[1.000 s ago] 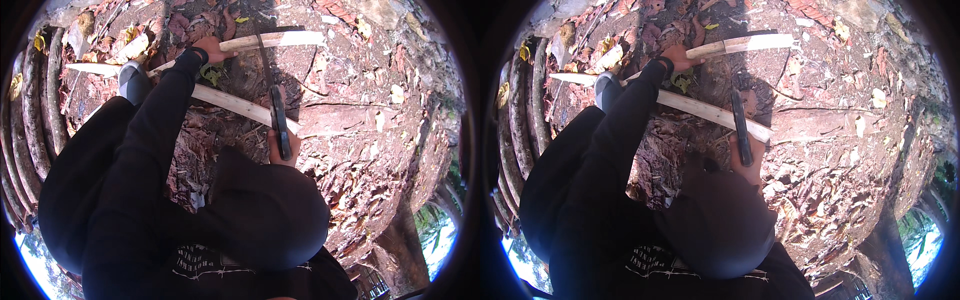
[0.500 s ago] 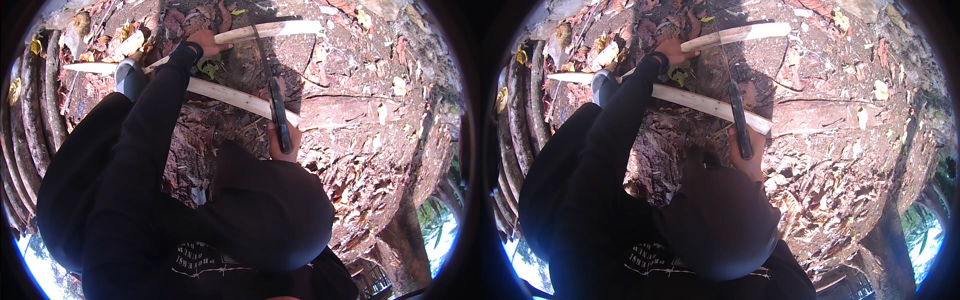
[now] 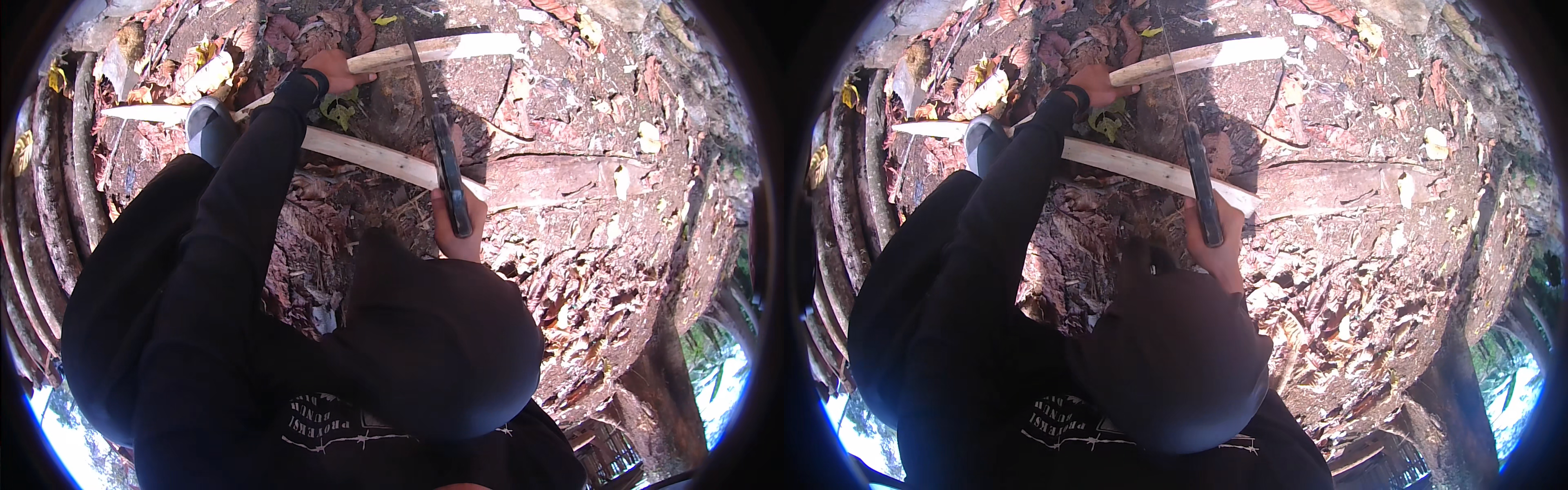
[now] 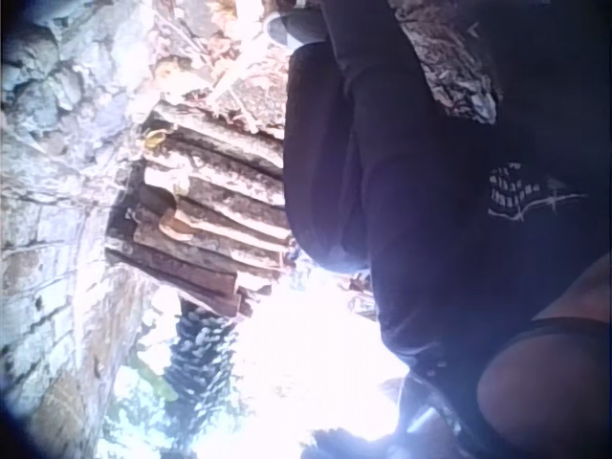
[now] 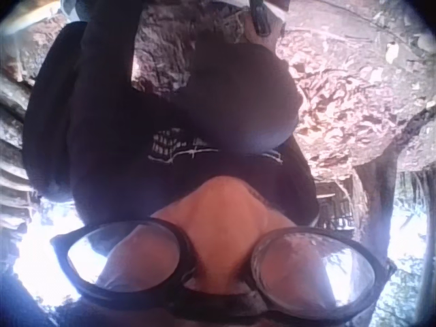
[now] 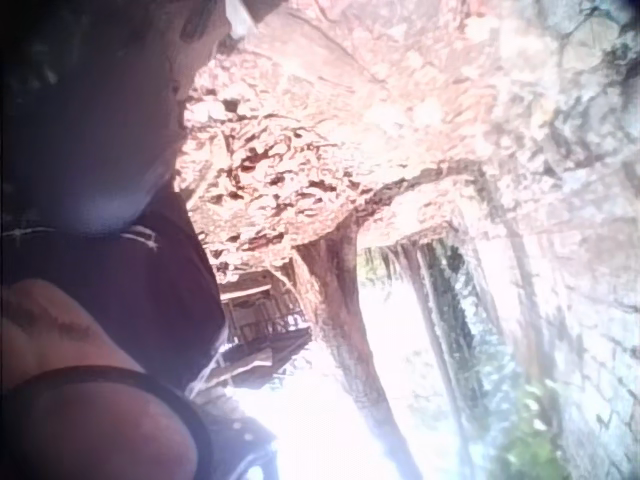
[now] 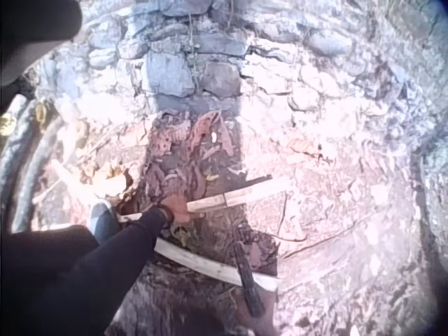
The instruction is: The person sits on the ground and uses a hand saw to cut a piece of light-colored wood into smaller sections. They hold the wood steady with one hand while sawing with the other, periodically adjusting the wood's position to complete the cuts.
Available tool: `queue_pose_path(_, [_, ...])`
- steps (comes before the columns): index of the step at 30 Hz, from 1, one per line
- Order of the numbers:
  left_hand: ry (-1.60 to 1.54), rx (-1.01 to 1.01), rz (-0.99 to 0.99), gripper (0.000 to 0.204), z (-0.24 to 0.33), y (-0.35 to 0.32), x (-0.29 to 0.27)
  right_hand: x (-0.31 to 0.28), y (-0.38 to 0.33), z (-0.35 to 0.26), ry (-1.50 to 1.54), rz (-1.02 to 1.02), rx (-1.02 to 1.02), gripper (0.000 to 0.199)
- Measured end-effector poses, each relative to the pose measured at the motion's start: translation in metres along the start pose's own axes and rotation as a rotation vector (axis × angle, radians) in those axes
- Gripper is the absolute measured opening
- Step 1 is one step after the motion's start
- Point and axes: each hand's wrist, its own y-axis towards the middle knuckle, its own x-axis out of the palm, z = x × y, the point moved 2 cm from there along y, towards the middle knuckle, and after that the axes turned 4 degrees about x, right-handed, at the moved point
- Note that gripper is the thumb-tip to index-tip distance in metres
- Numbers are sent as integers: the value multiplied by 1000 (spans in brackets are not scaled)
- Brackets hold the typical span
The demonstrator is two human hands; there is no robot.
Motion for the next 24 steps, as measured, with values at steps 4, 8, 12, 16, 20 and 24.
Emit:
queue_pose_path(4, [43, 31, 94, 83, 2, 4, 7, -32, -62, 27, -53, 88, 46, 16])
queue_pose_path(8, [31, 15, 81, 84, 4, -11, -2, -7, -7, 11, -35, -22, -32, 14])
queue_pose_path(12, [131, 41, 243, 84, -2, 10, -5, 27, 61, 2, 5, 114, -296, 17])
queue_pose_path(16, [87, 32, 119, 84, -23, -14, 22, 4, -3, 12, 53, 50, -102, 12])
queue_pose_path(20, [55, 86, 193, 86, -8, 1, 10, -26, -60, 14, -50, 147, -35, 15])
queue_pose_path(24, [57, 70, 184, 86, -10, 8, 14, -32, -67, 16, -52, 100, 32, 16])
